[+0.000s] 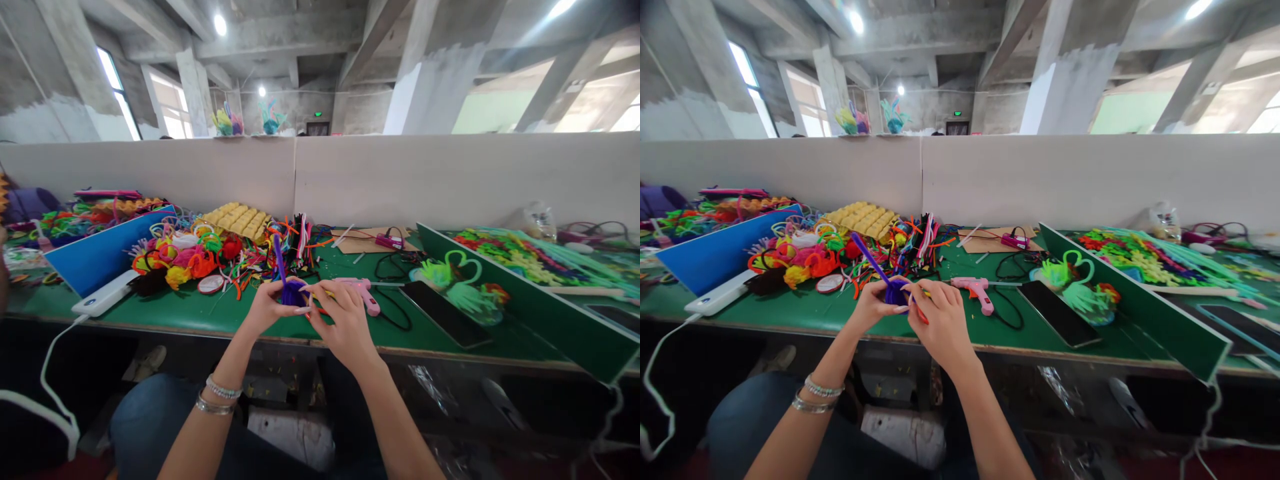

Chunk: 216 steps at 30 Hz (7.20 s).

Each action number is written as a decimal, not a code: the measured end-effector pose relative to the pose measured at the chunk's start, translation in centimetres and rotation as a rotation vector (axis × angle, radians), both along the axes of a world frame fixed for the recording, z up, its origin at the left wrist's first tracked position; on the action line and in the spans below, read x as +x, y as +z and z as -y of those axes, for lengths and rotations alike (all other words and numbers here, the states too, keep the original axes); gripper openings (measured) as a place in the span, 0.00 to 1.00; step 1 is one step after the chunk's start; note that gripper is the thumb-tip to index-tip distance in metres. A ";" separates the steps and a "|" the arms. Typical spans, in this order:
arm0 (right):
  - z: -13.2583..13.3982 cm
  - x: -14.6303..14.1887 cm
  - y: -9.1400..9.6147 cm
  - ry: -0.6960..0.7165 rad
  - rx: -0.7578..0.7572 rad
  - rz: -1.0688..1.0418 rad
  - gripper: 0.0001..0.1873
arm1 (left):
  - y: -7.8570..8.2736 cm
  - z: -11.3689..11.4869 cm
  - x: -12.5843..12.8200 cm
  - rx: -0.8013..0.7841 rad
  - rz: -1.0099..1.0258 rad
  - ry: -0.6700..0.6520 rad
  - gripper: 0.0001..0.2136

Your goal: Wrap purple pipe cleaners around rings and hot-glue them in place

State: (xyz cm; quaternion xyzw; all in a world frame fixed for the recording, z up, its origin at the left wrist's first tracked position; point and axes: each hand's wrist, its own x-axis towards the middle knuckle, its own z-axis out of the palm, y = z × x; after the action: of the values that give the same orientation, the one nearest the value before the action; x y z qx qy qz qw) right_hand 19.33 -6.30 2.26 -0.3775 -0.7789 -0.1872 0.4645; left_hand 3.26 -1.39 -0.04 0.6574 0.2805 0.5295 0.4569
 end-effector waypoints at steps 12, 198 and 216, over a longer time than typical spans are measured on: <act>1.0 0.7 1.1 -0.001 0.024 -0.014 0.12 | 0.5 0.2 0.4 -0.007 0.090 -0.067 0.21; -3.2 3.9 -1.9 -0.323 -0.361 -0.229 0.17 | -0.8 0.8 1.4 -0.250 0.375 -0.303 0.38; -1.9 4.4 -0.2 -0.235 -0.057 -0.329 0.16 | 0.8 1.0 1.3 0.159 -0.230 0.163 0.20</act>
State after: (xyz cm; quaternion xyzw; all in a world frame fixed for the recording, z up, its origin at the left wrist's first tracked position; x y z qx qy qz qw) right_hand 23.76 -4.42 2.02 -0.5044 -0.6481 -0.1539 0.5494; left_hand 4.56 -2.37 0.73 0.7229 0.3405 0.5065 0.3239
